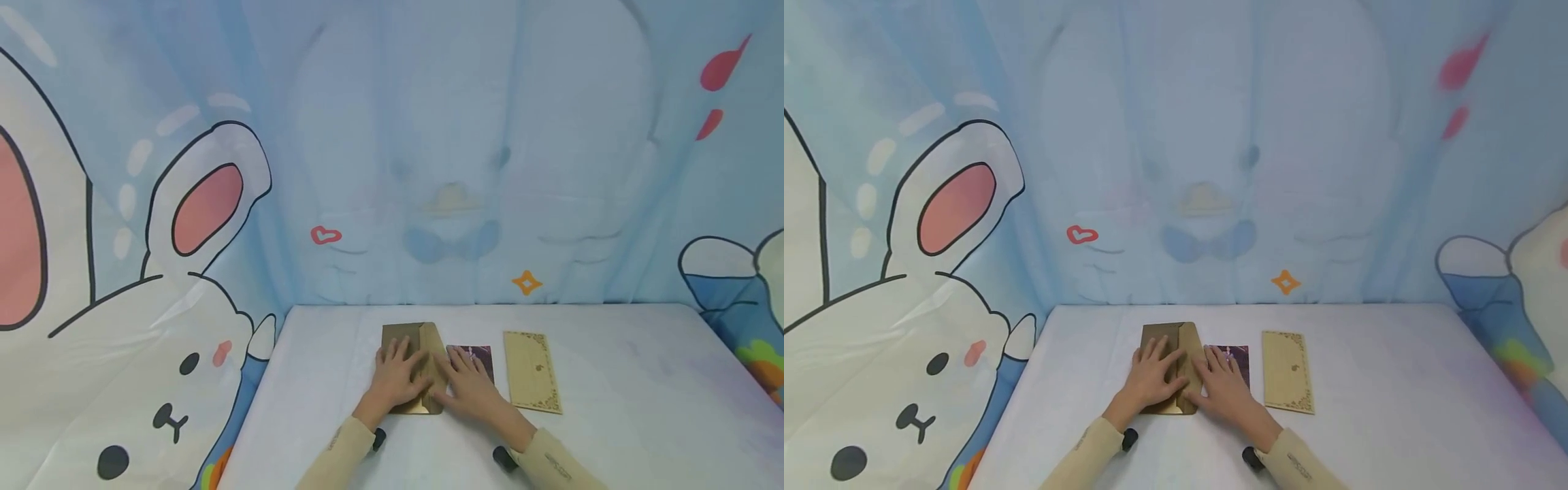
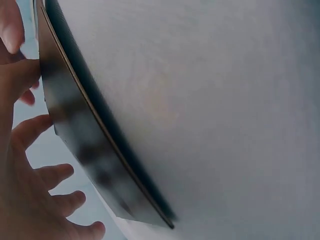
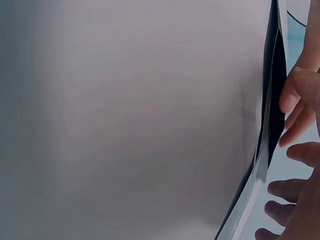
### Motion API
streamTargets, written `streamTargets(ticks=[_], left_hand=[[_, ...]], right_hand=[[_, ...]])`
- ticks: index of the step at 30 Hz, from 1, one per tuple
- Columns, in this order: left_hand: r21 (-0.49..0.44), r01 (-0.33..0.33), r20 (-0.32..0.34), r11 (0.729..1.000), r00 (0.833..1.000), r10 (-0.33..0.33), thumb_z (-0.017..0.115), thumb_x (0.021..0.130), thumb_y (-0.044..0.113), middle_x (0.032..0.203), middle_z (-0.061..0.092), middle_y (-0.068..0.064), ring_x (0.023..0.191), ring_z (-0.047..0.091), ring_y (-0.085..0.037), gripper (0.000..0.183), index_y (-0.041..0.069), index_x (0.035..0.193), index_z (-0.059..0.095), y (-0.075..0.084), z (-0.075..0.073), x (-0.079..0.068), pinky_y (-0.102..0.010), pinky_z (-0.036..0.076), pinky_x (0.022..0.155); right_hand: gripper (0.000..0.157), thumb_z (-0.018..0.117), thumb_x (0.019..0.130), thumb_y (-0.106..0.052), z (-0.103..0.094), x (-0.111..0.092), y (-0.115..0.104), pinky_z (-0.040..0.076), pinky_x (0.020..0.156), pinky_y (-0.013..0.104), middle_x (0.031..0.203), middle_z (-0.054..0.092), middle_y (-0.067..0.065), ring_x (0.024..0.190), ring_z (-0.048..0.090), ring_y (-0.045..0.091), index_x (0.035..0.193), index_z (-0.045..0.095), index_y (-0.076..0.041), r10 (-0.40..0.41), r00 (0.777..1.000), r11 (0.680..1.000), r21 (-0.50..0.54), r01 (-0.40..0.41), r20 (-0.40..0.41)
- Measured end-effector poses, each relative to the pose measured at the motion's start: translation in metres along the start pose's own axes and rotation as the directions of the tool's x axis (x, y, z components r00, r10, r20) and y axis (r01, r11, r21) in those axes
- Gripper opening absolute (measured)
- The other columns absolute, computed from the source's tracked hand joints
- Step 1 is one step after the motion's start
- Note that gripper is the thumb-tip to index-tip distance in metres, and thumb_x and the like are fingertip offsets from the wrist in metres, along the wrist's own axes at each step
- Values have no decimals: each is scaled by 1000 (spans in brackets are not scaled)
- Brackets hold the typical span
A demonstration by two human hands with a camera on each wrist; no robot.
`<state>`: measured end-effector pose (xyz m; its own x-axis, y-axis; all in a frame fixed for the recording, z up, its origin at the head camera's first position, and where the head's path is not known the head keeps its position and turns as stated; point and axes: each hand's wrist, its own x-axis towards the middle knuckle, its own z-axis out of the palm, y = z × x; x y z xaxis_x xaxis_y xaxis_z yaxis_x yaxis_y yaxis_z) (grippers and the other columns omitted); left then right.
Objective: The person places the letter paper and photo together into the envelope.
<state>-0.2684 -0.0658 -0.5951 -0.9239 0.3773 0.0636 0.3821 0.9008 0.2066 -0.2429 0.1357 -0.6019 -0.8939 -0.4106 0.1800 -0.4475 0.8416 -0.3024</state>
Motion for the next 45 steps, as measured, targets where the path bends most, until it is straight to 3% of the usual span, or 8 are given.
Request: streamTargets(ticks=[9,24,35,40,45], left_hand=[[57,10,44,998,999,-12,53,98,56,164,30,-12,151,27,-42,59,32,152,44,-1,3,1,-68,30,113],[19,10,94,1000,996,-11,51,98,52,166,26,-15,151,24,-45,62,33,155,36,-8,1,-1,-69,31,112],[28,-6,115,1000,993,3,53,96,49,163,32,-13,147,37,-41,60,30,152,42,-13,-5,7,-59,42,109],[61,-20,132,998,991,11,52,97,54,164,31,-12,146,38,-41,62,31,152,41,-15,-5,8,-59,44,107],[57,-55,156,997,987,46,50,94,70,164,28,-13,146,37,-43,70,32,152,39,-20,-9,9,-61,45,106]], right_hand=[[75,62,95,-52,2,9,-8,26,112,72,157,37,27,146,32,49,152,43,-8,7,998,999,-44,-4,68],[72,62,95,-51,6,11,-8,24,113,73,157,37,26,146,32,50,151,46,-8,18,992,999,-48,-12,124],[72,62,95,-52,5,11,-8,25,113,71,158,36,26,146,32,50,150,47,-7,20,992,999,-41,-15,123],[73,62,95,-52,6,11,-8,25,114,70,157,36,27,145,33,51,150,46,-6,21,990,999,-32,-17,139],[74,62,95,-53,6,11,-8,24,115,69,157,37,26,146,32,50,149,47,-7,27,989,999,-38,-21,145]])
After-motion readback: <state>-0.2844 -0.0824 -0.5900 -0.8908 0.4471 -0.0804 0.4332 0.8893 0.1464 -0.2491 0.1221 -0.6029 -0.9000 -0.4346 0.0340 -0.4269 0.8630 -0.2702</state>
